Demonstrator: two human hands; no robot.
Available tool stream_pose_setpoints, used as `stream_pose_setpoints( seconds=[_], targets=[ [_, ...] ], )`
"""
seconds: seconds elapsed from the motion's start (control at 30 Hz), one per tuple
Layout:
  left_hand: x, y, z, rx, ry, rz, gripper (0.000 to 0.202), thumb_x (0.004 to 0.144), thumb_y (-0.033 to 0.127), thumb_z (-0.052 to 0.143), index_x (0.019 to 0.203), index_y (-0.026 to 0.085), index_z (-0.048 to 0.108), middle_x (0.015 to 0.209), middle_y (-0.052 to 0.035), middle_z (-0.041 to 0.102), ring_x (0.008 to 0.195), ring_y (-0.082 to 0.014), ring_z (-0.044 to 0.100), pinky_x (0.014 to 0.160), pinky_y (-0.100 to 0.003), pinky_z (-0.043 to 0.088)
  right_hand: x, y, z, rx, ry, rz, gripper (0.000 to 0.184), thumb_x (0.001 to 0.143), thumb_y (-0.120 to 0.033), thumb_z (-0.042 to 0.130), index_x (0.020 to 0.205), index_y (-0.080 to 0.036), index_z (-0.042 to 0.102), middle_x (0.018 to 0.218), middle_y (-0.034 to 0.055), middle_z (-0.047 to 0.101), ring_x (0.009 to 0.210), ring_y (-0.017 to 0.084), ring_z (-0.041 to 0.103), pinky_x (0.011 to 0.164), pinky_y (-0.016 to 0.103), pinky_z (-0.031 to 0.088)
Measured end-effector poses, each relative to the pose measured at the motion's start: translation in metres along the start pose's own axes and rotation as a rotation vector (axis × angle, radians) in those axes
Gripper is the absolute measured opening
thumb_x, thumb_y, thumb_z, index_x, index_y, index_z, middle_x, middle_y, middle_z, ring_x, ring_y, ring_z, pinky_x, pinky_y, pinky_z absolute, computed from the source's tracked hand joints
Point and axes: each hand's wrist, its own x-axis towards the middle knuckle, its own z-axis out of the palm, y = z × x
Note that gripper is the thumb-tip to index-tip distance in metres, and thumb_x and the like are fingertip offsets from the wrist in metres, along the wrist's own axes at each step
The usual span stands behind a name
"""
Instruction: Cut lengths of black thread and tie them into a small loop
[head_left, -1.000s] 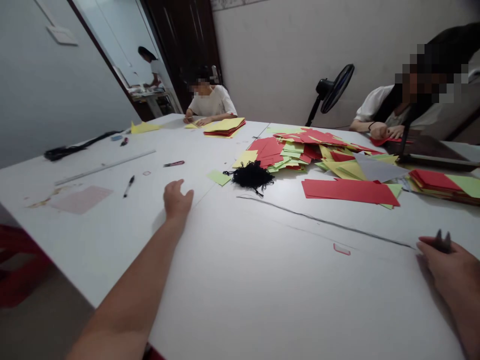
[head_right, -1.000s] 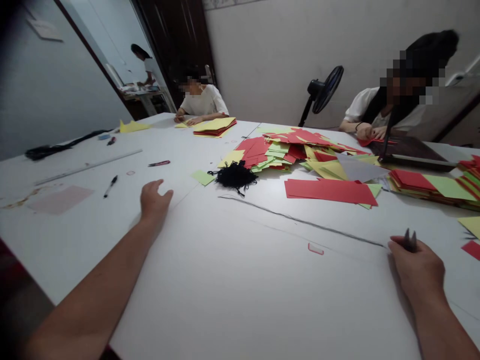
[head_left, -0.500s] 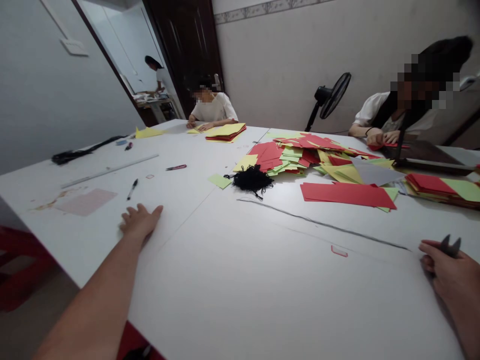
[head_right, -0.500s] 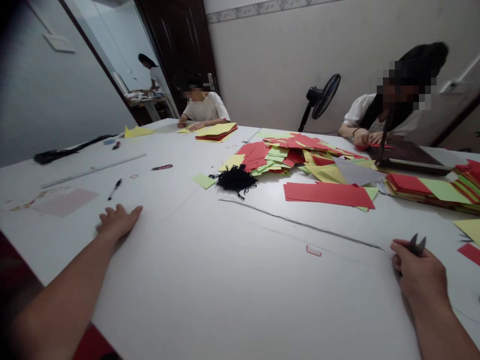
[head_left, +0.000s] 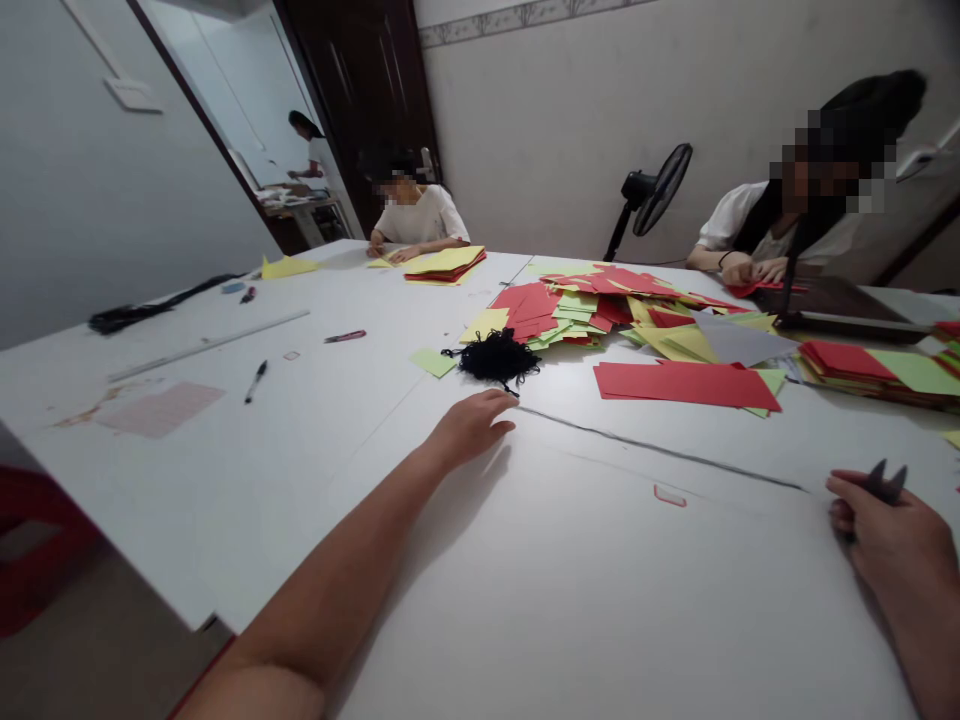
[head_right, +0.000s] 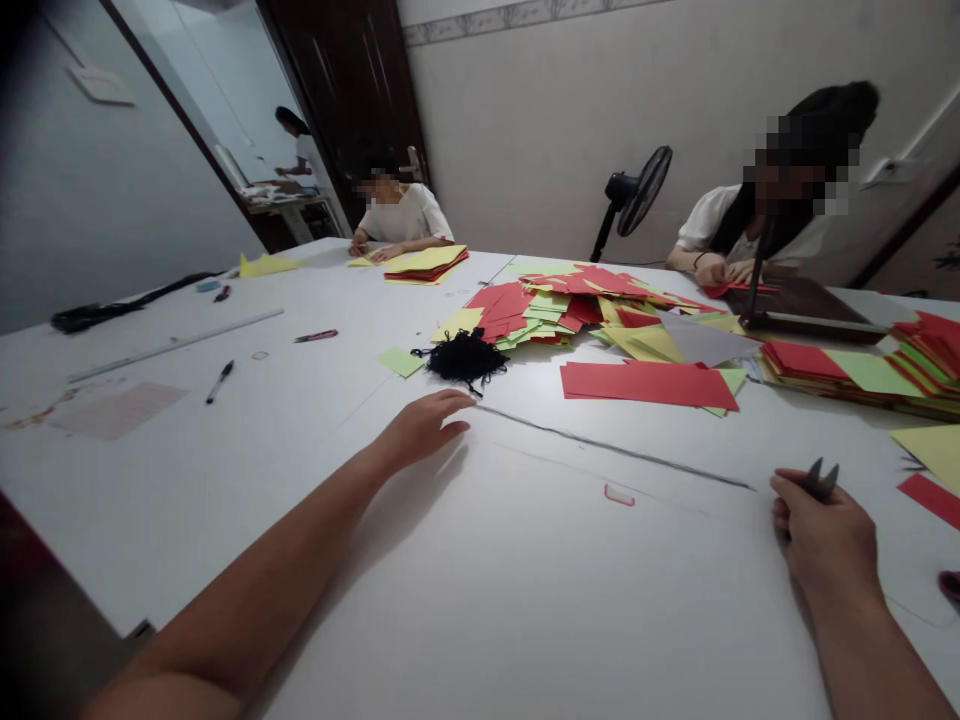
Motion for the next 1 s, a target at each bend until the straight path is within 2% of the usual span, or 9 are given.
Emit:
stream_pose_setpoints(
  seconds=[0.07,0.13,0.2,0.3,0.5,0.73,0.87,1.0],
  targets=[
    [0.011,0.006,0.014,-0.007,0.051,-0.016,0.040,0.088,0.023,0.062,0.127,0.025,0.066,0.143,-0.0075,0.061,0.124,-0.0239,0.062,0.103,-0.038,0.052,0.001,0.000,0.000,0.059,-0.003,0.032,0.036,0.042,-0.026,0.082,0.071,-0.020,0.061,0.053,-0.0026,0.050,0.047,0.009,0.043,0.036,0.017,0.033],
    [0.019,0.003,0.024,-0.010,0.137,-0.094,0.044,0.084,0.019,0.065,0.127,0.023,0.066,0.147,-0.0094,0.058,0.132,-0.0259,0.057,0.109,-0.040,0.048,0.002,0.001,-0.001,0.095,-0.008,0.050,0.037,0.040,-0.022,0.083,0.071,-0.019,0.062,0.054,-0.0025,0.051,0.047,0.009,0.044,0.036,0.017,0.033],
    [0.023,-0.005,0.031,-0.009,0.211,-0.167,0.044,0.083,0.019,0.067,0.127,0.022,0.067,0.145,-0.0112,0.058,0.135,-0.0276,0.054,0.114,-0.043,0.044,0.003,0.002,-0.001,0.115,-0.005,0.060,0.036,0.040,-0.020,0.082,0.071,-0.018,0.063,0.053,-0.0025,0.051,0.047,0.009,0.044,0.036,0.016,0.033],
    [0.023,-0.019,0.035,-0.010,0.259,-0.232,0.040,0.083,0.019,0.063,0.123,0.021,0.069,0.136,-0.0113,0.063,0.129,-0.0285,0.057,0.113,-0.046,0.045,0.004,0.001,0.000,0.134,0.008,0.072,0.033,0.041,-0.017,0.080,0.070,-0.018,0.064,0.053,-0.0022,0.052,0.047,0.009,0.044,0.035,0.015,0.033],
    [0.024,-0.039,0.028,-0.021,0.274,-0.323,0.034,0.084,0.015,0.056,0.113,0.019,0.074,0.120,-0.0116,0.071,0.115,-0.0279,0.064,0.110,-0.044,0.047,0.000,-0.007,0.003,0.188,0.029,0.105,0.024,0.047,-0.011,0.073,0.066,-0.017,0.061,0.051,-0.0019,0.051,0.046,0.008,0.043,0.034,0.014,0.030],
    [0.031,-0.049,0.021,-0.082,0.229,-0.350,0.038,0.079,0.014,0.059,0.113,0.021,0.075,0.117,-0.0097,0.072,0.108,-0.0255,0.066,0.102,-0.041,0.051,-0.005,-0.013,0.002,0.214,0.072,0.136,0.025,0.048,-0.006,0.072,0.065,-0.017,0.058,0.050,-0.0035,0.046,0.047,0.008,0.041,0.035,0.014,0.029],
    [0.027,-0.056,0.014,-0.123,0.255,-0.428,0.040,0.082,0.015,0.055,0.117,0.021,0.073,0.117,-0.0098,0.073,0.099,-0.0232,0.069,0.098,-0.040,0.053,-0.006,-0.015,0.003,0.218,0.079,0.142,0.022,0.051,-0.005,0.069,0.064,-0.017,0.057,0.051,-0.0031,0.047,0.047,0.008,0.040,0.035,0.015,0.028],
    [0.021,-0.060,0.003,-0.150,0.271,-0.496,0.038,0.082,0.015,0.054,0.113,0.020,0.073,0.111,-0.0091,0.075,0.098,-0.0228,0.069,0.095,-0.039,0.053,-0.007,-0.020,0.000,0.205,0.081,0.136,0.022,0.054,-0.006,0.068,0.064,-0.018,0.054,0.053,-0.0031,0.047,0.045,0.007,0.039,0.034,0.016,0.025]
  ],
)
